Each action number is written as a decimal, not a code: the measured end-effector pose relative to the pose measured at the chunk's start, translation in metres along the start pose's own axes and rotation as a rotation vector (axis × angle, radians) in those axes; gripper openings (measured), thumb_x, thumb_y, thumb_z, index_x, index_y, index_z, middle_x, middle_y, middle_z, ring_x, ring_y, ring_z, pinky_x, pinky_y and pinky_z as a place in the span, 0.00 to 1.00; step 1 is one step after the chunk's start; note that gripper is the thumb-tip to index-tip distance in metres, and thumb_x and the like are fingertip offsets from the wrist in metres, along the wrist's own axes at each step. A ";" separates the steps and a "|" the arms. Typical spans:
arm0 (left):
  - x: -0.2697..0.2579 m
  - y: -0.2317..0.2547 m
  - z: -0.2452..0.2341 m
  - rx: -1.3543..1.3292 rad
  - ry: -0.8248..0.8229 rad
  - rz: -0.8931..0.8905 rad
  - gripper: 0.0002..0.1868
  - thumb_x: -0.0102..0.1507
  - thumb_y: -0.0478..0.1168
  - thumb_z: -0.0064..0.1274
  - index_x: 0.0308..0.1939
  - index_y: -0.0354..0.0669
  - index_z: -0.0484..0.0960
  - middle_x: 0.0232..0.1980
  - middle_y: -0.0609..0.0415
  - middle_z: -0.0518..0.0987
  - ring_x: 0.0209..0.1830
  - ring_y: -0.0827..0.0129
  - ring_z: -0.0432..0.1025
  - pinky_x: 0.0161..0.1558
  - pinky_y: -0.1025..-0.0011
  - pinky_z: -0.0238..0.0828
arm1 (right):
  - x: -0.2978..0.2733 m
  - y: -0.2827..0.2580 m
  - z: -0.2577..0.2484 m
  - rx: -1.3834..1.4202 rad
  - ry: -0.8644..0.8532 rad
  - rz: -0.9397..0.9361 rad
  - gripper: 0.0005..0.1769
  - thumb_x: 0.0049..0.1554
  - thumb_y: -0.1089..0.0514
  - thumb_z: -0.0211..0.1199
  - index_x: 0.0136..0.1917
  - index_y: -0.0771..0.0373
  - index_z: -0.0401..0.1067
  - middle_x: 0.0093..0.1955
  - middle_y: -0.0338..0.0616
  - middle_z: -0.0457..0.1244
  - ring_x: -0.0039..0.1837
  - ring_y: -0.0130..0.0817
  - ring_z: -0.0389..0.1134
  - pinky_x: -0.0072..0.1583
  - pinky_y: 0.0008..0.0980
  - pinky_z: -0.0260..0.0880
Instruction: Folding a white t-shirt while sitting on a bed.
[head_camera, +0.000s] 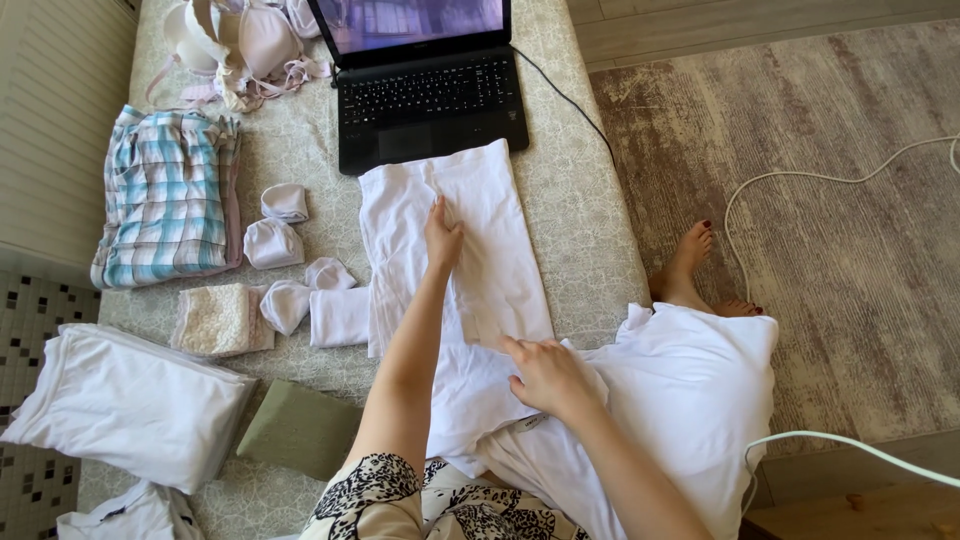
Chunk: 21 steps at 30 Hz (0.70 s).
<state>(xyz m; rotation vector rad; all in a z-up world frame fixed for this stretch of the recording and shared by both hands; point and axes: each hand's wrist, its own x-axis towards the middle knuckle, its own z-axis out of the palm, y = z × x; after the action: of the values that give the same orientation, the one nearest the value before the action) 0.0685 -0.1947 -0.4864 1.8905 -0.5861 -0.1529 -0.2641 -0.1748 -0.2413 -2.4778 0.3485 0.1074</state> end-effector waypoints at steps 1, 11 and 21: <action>0.005 -0.005 0.001 0.000 0.001 0.003 0.39 0.57 0.30 0.56 0.73 0.34 0.65 0.77 0.35 0.64 0.79 0.47 0.57 0.76 0.63 0.51 | 0.000 0.001 -0.005 -0.001 0.003 -0.002 0.33 0.48 0.63 0.66 0.68 0.65 0.67 0.55 0.56 0.69 0.53 0.53 0.72 0.58 0.46 0.69; -0.075 0.018 -0.045 -0.138 -0.062 -0.074 0.41 0.64 0.36 0.51 0.79 0.35 0.51 0.82 0.40 0.55 0.77 0.44 0.57 0.74 0.58 0.54 | -0.013 0.043 0.003 -0.029 -0.032 0.169 0.16 0.55 0.48 0.67 0.51 0.59 0.78 0.45 0.55 0.71 0.50 0.52 0.73 0.55 0.47 0.72; -0.276 0.090 -0.073 0.259 -0.553 0.251 0.46 0.64 0.54 0.55 0.75 0.27 0.54 0.78 0.26 0.51 0.79 0.34 0.46 0.74 0.45 0.42 | 0.005 0.030 -0.008 0.309 0.072 0.093 0.18 0.55 0.48 0.68 0.50 0.65 0.79 0.41 0.54 0.71 0.39 0.44 0.74 0.44 0.40 0.71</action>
<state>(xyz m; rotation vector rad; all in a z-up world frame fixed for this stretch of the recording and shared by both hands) -0.1737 -0.0299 -0.4223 2.0042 -1.2621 -0.4620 -0.2672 -0.2036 -0.2531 -2.1638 0.4740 0.0015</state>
